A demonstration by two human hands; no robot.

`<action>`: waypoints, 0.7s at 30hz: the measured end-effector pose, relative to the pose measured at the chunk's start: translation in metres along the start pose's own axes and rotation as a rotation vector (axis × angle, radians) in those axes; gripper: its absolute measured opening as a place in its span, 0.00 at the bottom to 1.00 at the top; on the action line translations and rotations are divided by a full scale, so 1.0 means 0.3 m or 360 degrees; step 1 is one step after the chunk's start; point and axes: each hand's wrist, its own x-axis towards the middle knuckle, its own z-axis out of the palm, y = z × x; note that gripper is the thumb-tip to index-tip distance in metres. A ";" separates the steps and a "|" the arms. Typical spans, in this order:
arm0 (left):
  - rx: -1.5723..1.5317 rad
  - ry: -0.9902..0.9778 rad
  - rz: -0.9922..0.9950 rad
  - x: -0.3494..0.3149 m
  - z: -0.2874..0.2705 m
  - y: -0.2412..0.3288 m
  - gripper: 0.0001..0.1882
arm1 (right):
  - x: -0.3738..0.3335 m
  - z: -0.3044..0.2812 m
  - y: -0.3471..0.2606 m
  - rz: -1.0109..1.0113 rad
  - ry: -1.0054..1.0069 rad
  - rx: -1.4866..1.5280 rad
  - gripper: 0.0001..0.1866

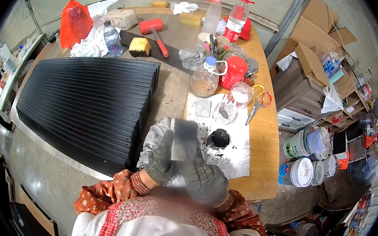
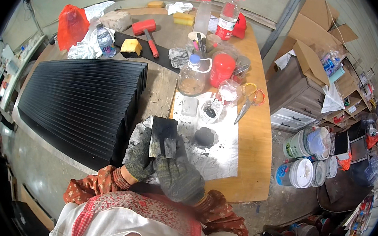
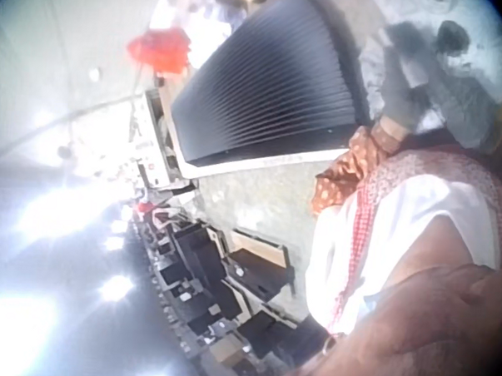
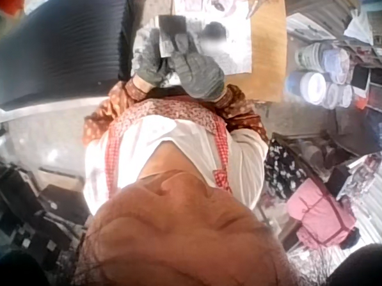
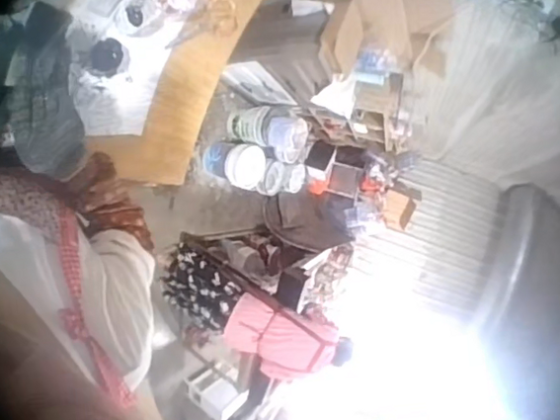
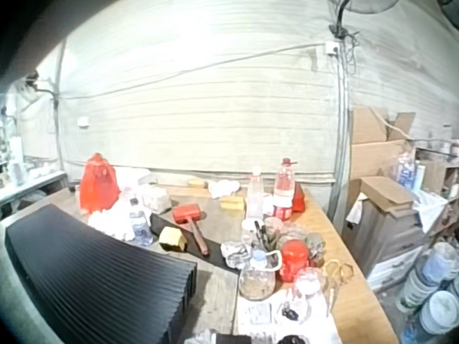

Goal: The person cleans a black ribbed solar panel on a workbench using a cloth and a sponge. They wipe the surface repeatedly, flip the panel to clean the other side, and continue scrubbing with the sponge.

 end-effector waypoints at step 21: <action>-0.0280 0.0083 -0.0217 0.056 -0.017 -0.048 0.28 | 0.023 0.035 0.292 0.0757 -0.0570 -0.0041 0.12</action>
